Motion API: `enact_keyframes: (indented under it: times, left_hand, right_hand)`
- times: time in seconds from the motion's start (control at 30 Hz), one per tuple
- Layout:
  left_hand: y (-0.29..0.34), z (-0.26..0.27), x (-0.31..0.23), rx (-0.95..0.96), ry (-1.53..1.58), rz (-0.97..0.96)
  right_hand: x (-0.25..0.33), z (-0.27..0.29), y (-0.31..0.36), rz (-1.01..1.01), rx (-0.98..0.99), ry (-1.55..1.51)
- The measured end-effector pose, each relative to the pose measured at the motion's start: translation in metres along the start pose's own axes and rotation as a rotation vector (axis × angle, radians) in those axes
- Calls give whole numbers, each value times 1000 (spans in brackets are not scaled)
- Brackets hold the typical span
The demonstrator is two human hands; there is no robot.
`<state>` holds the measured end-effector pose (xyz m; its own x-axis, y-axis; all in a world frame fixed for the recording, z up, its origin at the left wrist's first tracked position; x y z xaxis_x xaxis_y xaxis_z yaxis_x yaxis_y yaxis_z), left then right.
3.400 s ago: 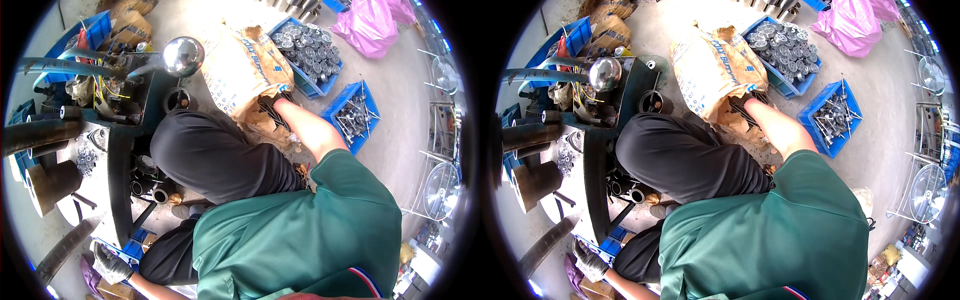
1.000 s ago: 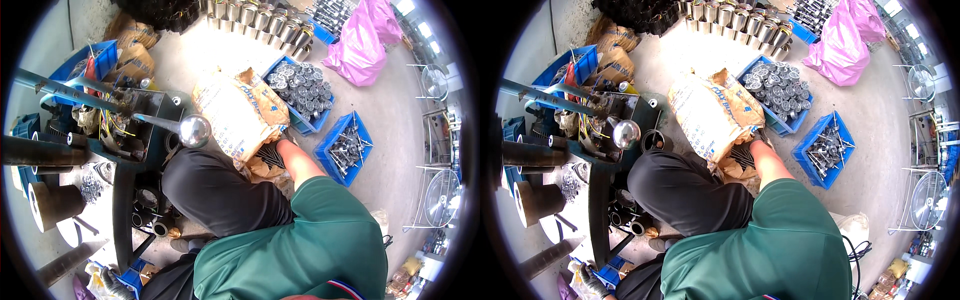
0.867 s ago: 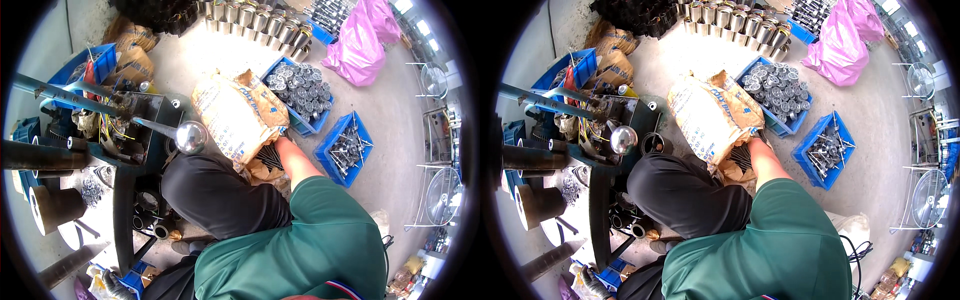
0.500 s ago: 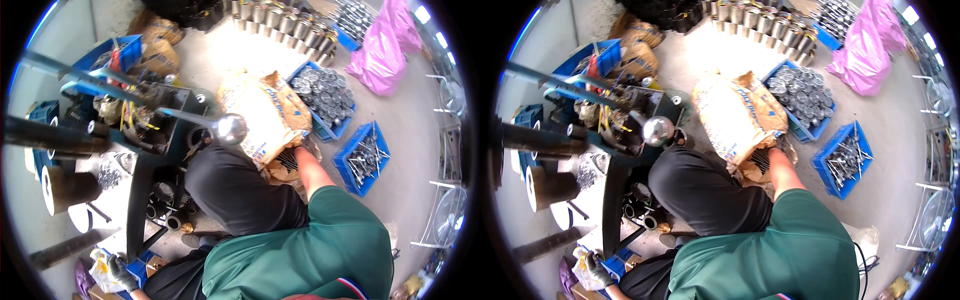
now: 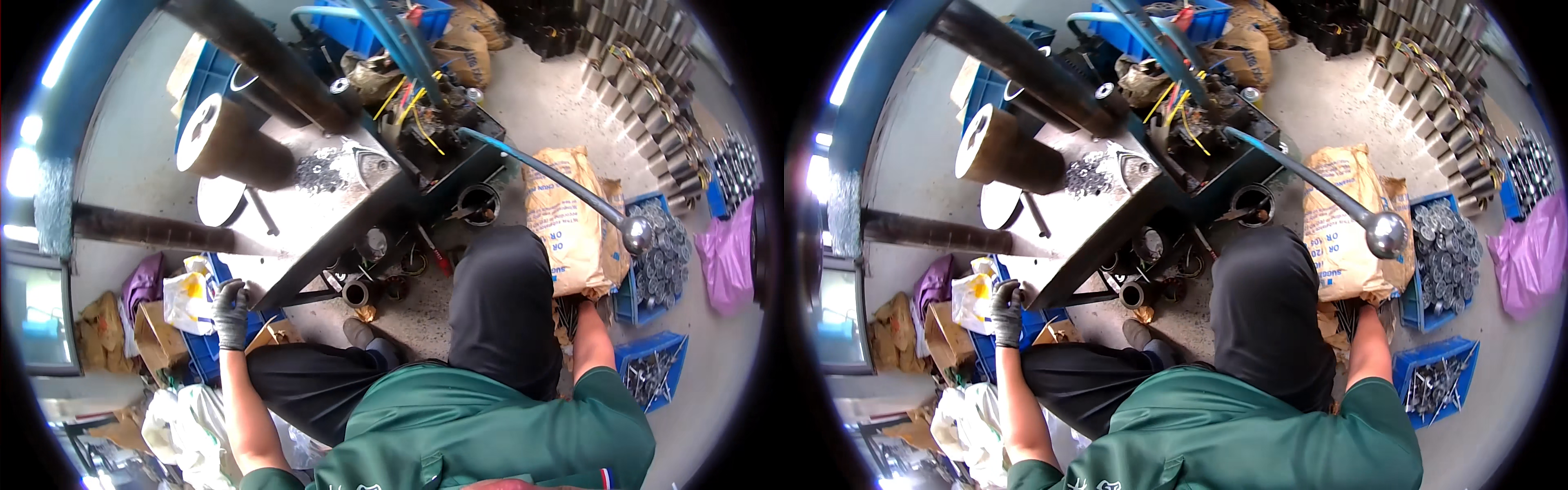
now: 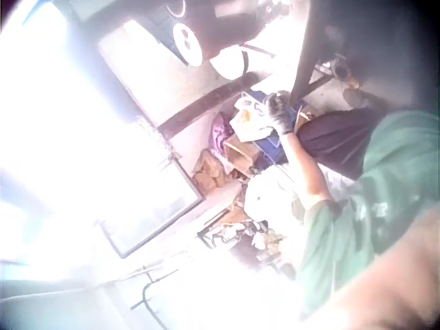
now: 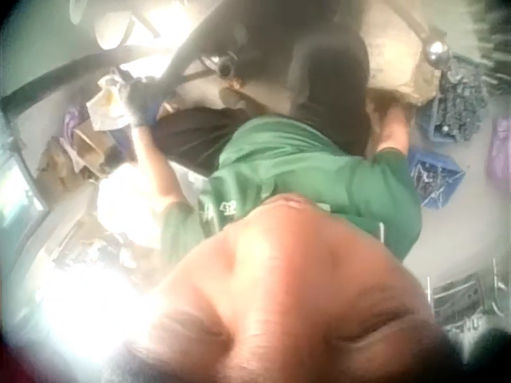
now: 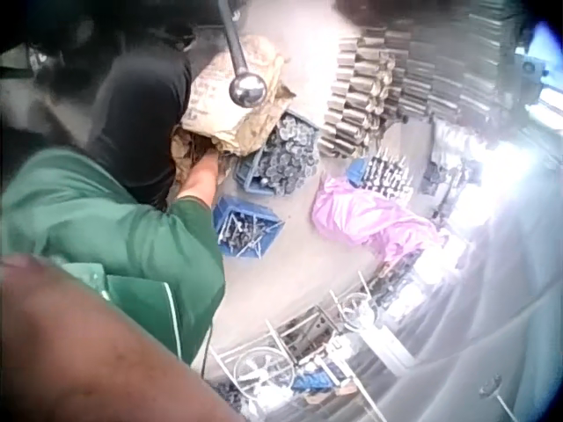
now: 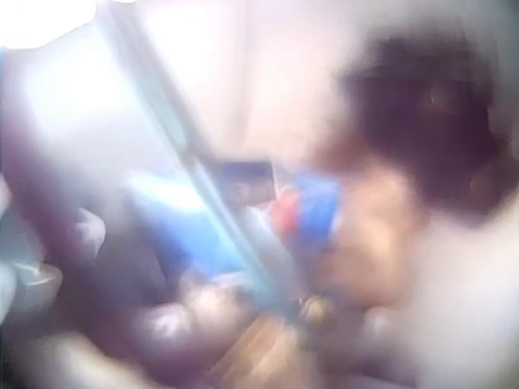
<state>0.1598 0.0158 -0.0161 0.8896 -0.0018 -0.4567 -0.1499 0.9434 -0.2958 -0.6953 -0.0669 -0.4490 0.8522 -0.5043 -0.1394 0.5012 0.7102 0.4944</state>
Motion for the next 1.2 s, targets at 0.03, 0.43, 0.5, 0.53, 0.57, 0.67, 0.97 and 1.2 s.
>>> enact_keyframes:
  times: [0.03,0.43,0.5,0.53,0.57,0.67,0.97,1.2]
  left_hand:
    - [0,5,-15,6,-66,-26]
    - [8,22,-35,-18,-113,-78]
    - [-8,11,-42,-33,-66,-107]
    - [-9,13,-44,-40,-64,-117]
    - [-10,12,-45,-52,-22,-111]
    - [-28,-1,-63,-71,96,-143]
    - [-22,3,-83,-62,150,-350]
    - [-33,-4,-99,-14,161,-367]
  right_hand:
    - [0,-3,-6,10,7,10]
    - [-39,-17,47,113,58,94]
    - [-76,-52,33,53,118,320]
    - [-78,-60,46,53,116,317]
    - [-78,-45,63,64,-152,143]
    - [-117,-18,96,-65,-437,-295]
    - [-121,90,121,-204,-238,-542]
    - [-137,76,138,-269,-299,-1218]
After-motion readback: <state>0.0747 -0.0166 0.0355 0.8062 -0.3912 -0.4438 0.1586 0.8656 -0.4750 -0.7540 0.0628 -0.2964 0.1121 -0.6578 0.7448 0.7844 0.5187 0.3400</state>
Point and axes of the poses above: each hand's wrist, its own y-axis away from the middle knuckle, its own z-axis out of the back of the hand, x = y × z, the point moved 8 cm from there along -y, towards the middle knuckle, and after that the axes turned 9 degrees about -z, right-handed, at the moved point
